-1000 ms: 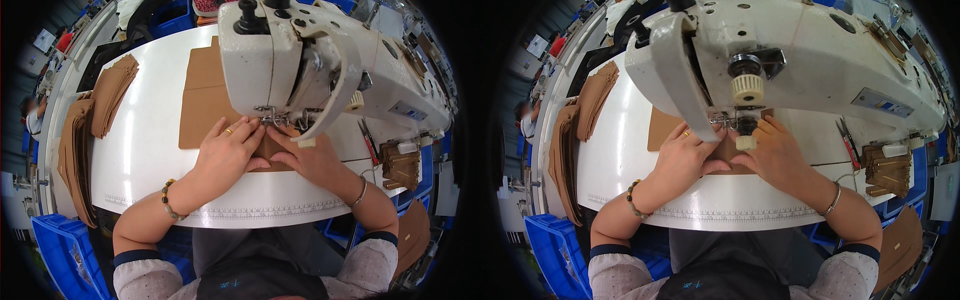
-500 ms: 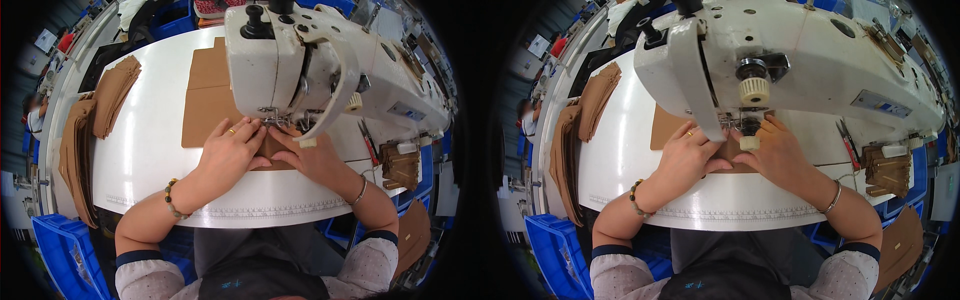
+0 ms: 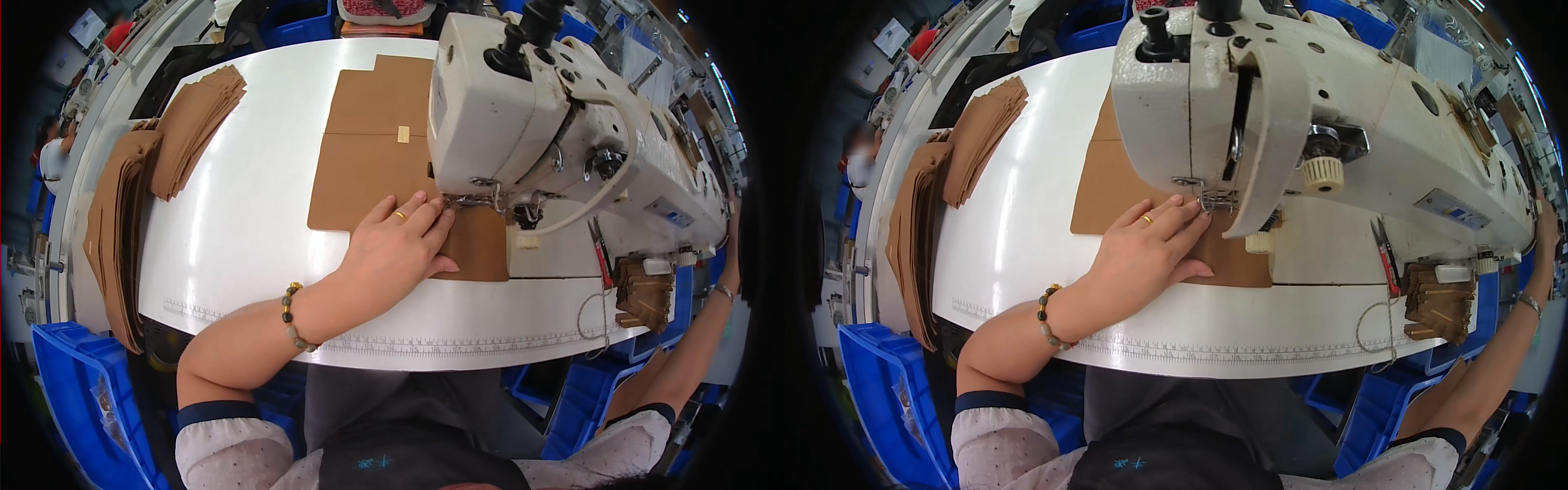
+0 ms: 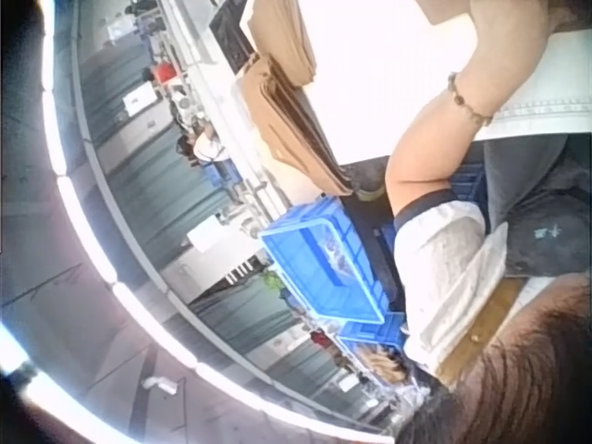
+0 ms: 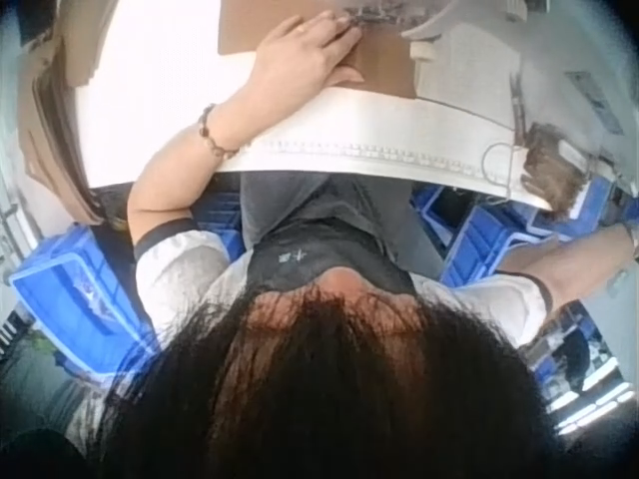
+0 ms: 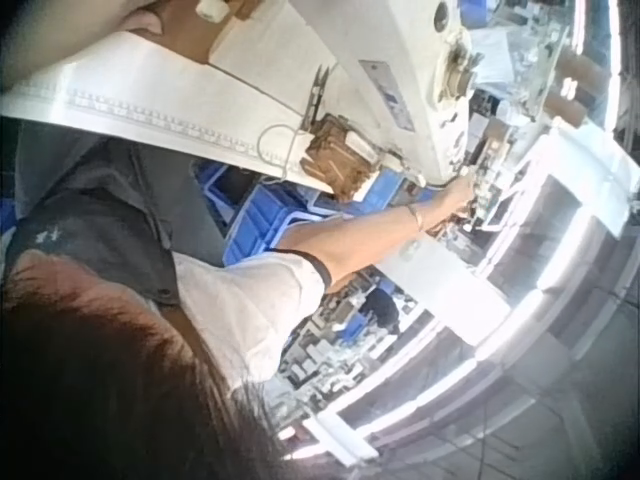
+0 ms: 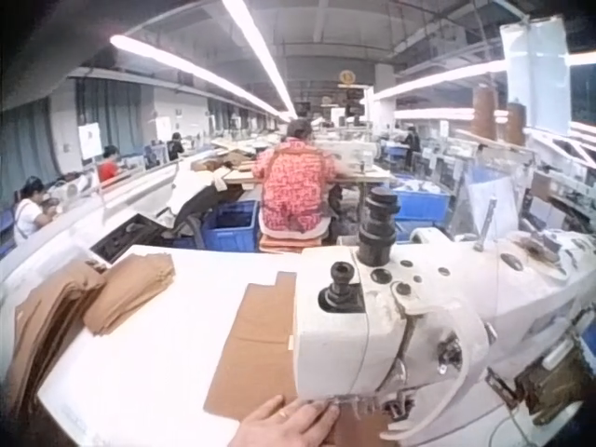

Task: The recorder is using an industrial sewing machine to stitch a zipper onto leather pieces for bag manufacturing.

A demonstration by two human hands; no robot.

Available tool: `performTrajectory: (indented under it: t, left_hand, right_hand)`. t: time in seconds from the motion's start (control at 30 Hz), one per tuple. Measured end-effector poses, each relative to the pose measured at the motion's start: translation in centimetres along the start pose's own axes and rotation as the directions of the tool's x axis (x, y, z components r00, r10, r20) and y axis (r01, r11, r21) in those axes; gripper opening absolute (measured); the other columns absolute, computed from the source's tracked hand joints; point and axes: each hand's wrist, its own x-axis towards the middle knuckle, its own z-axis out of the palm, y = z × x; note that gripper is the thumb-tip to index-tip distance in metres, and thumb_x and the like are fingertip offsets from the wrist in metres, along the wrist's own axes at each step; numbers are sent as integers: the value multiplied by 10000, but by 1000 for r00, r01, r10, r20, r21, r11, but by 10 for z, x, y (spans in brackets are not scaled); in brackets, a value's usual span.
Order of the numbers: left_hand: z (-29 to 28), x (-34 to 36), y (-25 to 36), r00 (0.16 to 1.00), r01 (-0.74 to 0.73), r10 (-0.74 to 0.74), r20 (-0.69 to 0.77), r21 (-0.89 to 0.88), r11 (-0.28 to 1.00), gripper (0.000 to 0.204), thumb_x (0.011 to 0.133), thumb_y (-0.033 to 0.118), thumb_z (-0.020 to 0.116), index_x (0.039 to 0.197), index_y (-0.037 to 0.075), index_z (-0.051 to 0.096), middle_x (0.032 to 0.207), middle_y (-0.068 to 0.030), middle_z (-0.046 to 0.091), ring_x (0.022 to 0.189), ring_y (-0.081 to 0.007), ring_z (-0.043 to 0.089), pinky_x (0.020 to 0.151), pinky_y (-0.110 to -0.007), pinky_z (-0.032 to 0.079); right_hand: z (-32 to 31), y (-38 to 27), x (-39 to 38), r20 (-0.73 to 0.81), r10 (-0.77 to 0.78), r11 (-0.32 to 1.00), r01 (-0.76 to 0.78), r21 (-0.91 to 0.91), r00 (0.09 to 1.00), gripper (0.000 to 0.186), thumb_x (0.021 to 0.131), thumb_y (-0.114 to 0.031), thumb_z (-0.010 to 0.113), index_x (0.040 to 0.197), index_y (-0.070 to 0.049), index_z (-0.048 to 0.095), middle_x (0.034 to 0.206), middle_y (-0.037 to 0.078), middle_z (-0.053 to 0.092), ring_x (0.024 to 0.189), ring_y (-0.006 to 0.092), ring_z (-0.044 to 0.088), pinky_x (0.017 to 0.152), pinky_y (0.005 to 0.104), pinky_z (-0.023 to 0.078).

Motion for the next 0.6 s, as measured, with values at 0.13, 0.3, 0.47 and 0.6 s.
performTrajectory:
  t: [0.13, 0.3, 0.47, 0.6]
  left_hand:
    - [0, 0, 0, 1000, -4, 4, 27, 8, 1000, 627, 861, 483, 728, 1319, 57, 674, 1362, -92, 636, 1318, -272, 603, 1071, -471, 493]
    - [0, 1, 0, 1000, 2, -2, 20, 9, 1000, 622, 857, 481, 729, 1313, 60, 678, 1366, -88, 633, 1315, -267, 605, 1074, -477, 487]
    - [-1, 1, 0, 1000, -2, 1, 30, 20, 1000, 615, 854, 483, 731, 1301, 64, 685, 1356, -85, 638, 1304, -258, 613, 1076, -471, 485]
    - [-2, 2, 0, 1000, -8, 7, 21, 23, 1000, 603, 853, 486, 733, 1286, 68, 695, 1343, -85, 643, 1285, -255, 625, 1071, -466, 487]
  right_hand:
    - [9, 109, -5, 289, 197, 777, -329, 537, 937, 428, 1112, -337, 496, 1339, 2, 626, 1322, 128, 656, 1180, 227, 633, 1010, 364, 493]
    - [44, 162, -100, 62, 218, 777, -212, 592, 974, 548, 1101, -418, 503, 1450, 3, 553, 1404, 128, 617, 1284, 229, 590, 1067, 374, 476]
    - [11, 115, -26, 111, 208, 820, -235, 522, 972, 570, 1100, -435, 508, 1439, 21, 555, 1396, 122, 621, 1272, 222, 598, 1051, 368, 485]
    - [8, 109, 0, 180, 162, 836, -232, 498, 970, 568, 1096, -425, 528, 1426, 36, 562, 1359, 124, 643, 1199, 228, 644, 999, 363, 515]
